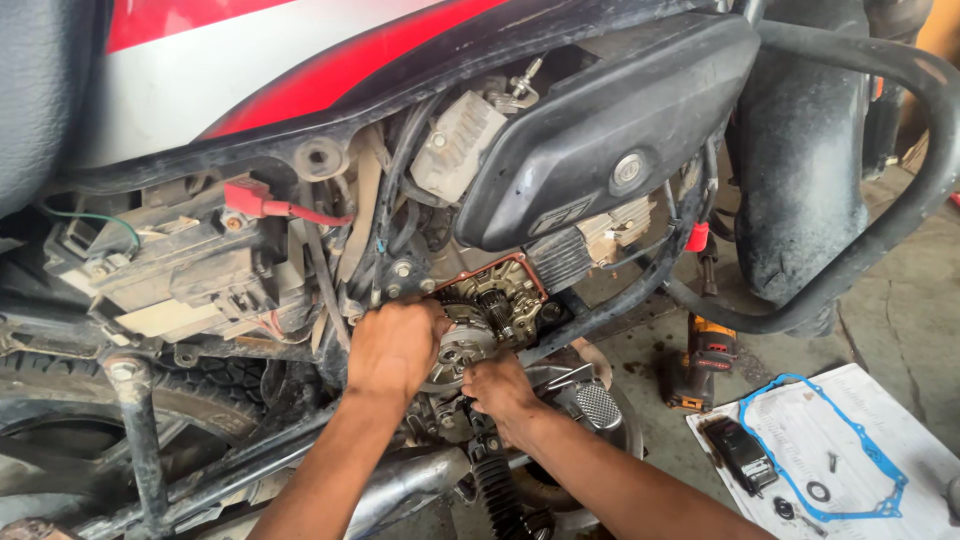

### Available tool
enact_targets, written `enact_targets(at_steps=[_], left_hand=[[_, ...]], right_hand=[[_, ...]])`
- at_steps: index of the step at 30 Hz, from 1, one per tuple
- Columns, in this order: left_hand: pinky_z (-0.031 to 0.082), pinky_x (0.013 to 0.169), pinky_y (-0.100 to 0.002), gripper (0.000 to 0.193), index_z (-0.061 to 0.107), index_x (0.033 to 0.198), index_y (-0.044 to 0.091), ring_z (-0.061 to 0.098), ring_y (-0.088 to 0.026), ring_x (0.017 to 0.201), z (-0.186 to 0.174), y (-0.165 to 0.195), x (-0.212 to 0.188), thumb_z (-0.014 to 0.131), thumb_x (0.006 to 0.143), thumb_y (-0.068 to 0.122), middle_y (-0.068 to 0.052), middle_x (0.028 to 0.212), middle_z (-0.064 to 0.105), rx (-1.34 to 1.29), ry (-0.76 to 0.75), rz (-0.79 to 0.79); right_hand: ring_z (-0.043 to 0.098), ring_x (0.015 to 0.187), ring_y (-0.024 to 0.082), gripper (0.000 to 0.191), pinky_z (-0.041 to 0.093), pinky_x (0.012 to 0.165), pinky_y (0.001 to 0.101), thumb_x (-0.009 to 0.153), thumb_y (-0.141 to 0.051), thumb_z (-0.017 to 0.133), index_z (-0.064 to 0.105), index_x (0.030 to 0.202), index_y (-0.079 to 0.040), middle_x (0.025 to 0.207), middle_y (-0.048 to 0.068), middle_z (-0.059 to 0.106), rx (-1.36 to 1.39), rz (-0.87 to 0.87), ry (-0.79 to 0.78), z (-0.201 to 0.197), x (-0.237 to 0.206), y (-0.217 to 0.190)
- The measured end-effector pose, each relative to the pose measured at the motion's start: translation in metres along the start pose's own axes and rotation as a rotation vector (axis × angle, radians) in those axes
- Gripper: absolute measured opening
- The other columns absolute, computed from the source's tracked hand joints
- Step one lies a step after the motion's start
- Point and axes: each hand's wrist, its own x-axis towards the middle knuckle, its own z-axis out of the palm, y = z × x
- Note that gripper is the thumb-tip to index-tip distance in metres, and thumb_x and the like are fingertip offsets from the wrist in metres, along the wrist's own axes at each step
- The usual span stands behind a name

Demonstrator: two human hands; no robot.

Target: The person removes a clutch basket from a motorcycle engine, inspects it, and then reinstalls it by hand. The person aligns the basket with the engine shaft and rotates it into place.

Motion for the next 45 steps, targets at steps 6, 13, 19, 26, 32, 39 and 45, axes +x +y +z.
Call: enact_targets(at_steps=[6,13,19,26,32,39,45], left_hand=[[0.057,0.080,-0.050,0.018,0.076,0.095,0.014,0.072,-0.038,0.086,0.003,0.004,-0.002,0.067,0.089,0.028,-0.014,0.102,0.073,0.017,0.004,-0.016],[0.058,0.079,-0.050,0.029,0.072,0.097,0.010,0.072,-0.038,0.087,0.014,0.013,0.003,0.066,0.093,0.038,-0.015,0.101,0.073,0.012,0.064,-0.027],[0.056,0.075,-0.053,0.019,0.072,0.098,0.010,0.070,-0.043,0.084,0.014,0.008,-0.015,0.067,0.089,0.027,-0.013,0.113,0.071,-0.155,0.189,-0.093],[0.057,0.077,-0.049,0.021,0.075,0.104,0.012,0.071,-0.039,0.087,-0.004,0.007,-0.036,0.073,0.085,0.021,-0.012,0.108,0.073,-0.307,0.292,-0.127],[0.057,0.076,-0.047,0.024,0.075,0.103,0.012,0.072,-0.038,0.086,-0.010,0.003,-0.060,0.077,0.083,0.025,-0.012,0.107,0.075,-0.388,0.304,-0.167],[0.058,0.074,-0.047,0.026,0.073,0.107,0.013,0.073,-0.036,0.083,-0.011,0.001,-0.072,0.076,0.085,0.026,-0.011,0.106,0.074,-0.409,0.243,-0.190],[0.057,0.075,-0.048,0.027,0.073,0.110,0.014,0.073,-0.038,0.086,-0.009,-0.003,-0.077,0.074,0.085,0.024,-0.013,0.108,0.074,-0.423,0.250,-0.230]], right_hand=[[0.060,0.077,0.022,0.021,0.048,0.065,0.0348,0.083,-0.020,0.071,0.068,0.096,-0.004,0.088,0.012,0.067,-0.002,-0.137,-0.035,0.003,-0.016,-0.007],[0.061,0.112,0.023,0.086,0.055,0.092,0.0360,0.078,-0.039,0.085,0.042,0.130,0.014,0.120,0.019,0.062,0.134,-0.211,0.124,0.030,-0.033,-0.016],[0.063,0.124,0.034,0.135,0.052,0.101,0.0314,0.071,-0.046,0.080,-0.007,0.151,0.018,0.136,0.036,0.055,-0.104,-0.153,0.232,0.040,-0.031,-0.020],[0.052,0.131,0.040,0.129,0.045,0.108,0.0330,0.081,-0.054,0.080,0.000,0.143,0.027,0.141,0.044,0.042,-0.172,-0.285,0.314,0.047,-0.033,-0.025],[0.062,0.122,0.042,0.112,0.051,0.102,0.0361,0.080,-0.037,0.077,0.011,0.143,0.028,0.132,0.044,0.052,-0.242,-0.351,0.439,0.053,-0.032,-0.015],[0.061,0.118,0.047,0.107,0.051,0.098,0.0383,0.076,-0.019,0.080,0.011,0.143,0.026,0.125,0.047,0.055,-0.267,-0.512,0.537,0.053,-0.023,-0.009],[0.064,0.122,0.038,0.118,0.051,0.100,0.0338,0.074,-0.034,0.081,0.007,0.148,0.022,0.128,0.038,0.059,-0.023,-0.272,0.404,0.049,-0.035,-0.024]])
